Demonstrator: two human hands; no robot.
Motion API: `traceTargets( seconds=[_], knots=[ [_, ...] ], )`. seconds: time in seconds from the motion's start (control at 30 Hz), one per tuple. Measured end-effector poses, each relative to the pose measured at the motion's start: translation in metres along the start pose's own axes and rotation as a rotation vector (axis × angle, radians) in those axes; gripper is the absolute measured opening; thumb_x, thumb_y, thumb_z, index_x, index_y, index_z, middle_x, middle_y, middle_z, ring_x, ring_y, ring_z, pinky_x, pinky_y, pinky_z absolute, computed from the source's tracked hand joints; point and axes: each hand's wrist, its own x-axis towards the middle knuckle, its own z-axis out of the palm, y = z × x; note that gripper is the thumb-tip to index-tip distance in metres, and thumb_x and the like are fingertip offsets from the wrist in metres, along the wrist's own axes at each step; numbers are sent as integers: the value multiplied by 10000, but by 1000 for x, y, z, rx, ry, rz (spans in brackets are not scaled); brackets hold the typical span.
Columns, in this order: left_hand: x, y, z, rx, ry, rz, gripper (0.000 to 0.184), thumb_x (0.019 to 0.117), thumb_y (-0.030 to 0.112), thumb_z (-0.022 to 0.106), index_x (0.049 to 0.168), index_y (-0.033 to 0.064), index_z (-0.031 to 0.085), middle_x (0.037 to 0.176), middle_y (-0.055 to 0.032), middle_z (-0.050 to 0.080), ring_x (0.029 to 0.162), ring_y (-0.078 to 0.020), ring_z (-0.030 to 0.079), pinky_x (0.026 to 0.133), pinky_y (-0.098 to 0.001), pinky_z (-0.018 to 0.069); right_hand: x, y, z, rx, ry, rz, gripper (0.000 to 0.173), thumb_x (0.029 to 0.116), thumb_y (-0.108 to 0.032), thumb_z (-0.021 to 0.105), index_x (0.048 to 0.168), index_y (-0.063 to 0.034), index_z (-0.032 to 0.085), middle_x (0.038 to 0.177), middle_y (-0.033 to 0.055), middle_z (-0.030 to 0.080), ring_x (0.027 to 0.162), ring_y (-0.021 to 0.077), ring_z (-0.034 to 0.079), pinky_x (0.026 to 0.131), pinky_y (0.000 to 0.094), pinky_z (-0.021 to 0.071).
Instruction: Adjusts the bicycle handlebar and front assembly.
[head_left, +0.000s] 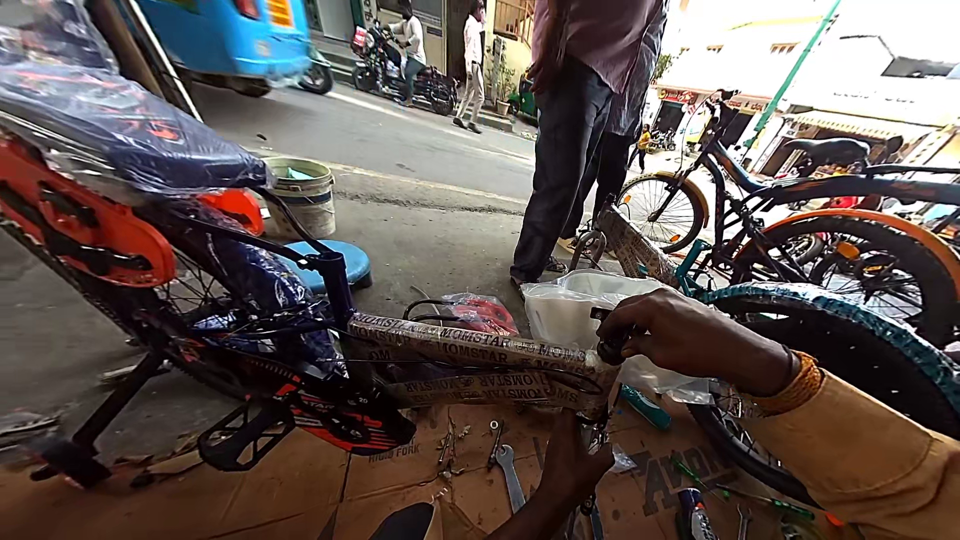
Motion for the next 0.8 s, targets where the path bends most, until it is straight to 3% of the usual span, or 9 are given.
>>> traceTargets(
  seconds=[0.23,0.3,0.37,0.4,0.47,0.6,0.8],
  knots=[
    [-1,-1,0,-31,14,3,801,744,366,775,1398,7,482,1259,-134,624,1150,-195,625,990,-386,529,2,-4,-2,-38,-29,37,261,896,-140,772,1140,-231,755,1041,-56,737,943,87,691,859,343,580],
    [0,0,0,-18,9,-9,805,744,372,773,1401,10,479,1263,-133,622,1151,-196,625,989,-387,527,1,-3,1,-90,-22,28,317,899,-302,788,1196,-212,725,1036,-48,724,914,90,681,834,343,578],
    [0,-1,1,-7,6,-9,804,745,375,770,1401,12,478,1261,-135,618,1146,-197,624,984,-388,528,1,-1,9,-166,11,51,344,902,-463,749,1131,-207,729,951,-54,702,826,87,664,757,337,574],
    [1,-2,2,-9,9,-4,806,744,372,774,1403,12,479,1268,-137,615,1152,-197,623,987,-389,528,1,-3,11,-180,19,71,319,912,-476,731,1064,-195,734,900,-46,686,788,102,655,724,348,564],
    [0,-3,2,-24,17,17,825,744,366,785,1417,6,472,1299,-140,608,1185,-195,612,1015,-388,521,1,-7,12,-194,10,92,274,941,-454,708,993,-185,725,865,-34,668,776,124,652,709,363,562],
    [1,-4,2,-39,19,11,831,732,376,794,1408,9,479,1294,-139,609,1184,-193,612,1013,-385,522,0,-1,12,-165,5,9,181,921,-277,754,1084,-201,739,990,-37,699,906,120,674,807,363,577],
    [1,-4,2,-39,17,7,803,740,369,783,1390,7,483,1251,-127,623,1138,-177,630,981,-369,536,-3,-4,8,-102,30,-25,267,875,-123,785,1121,-222,760,1048,-32,723,910,126,692,805,371,590]
  ],
)
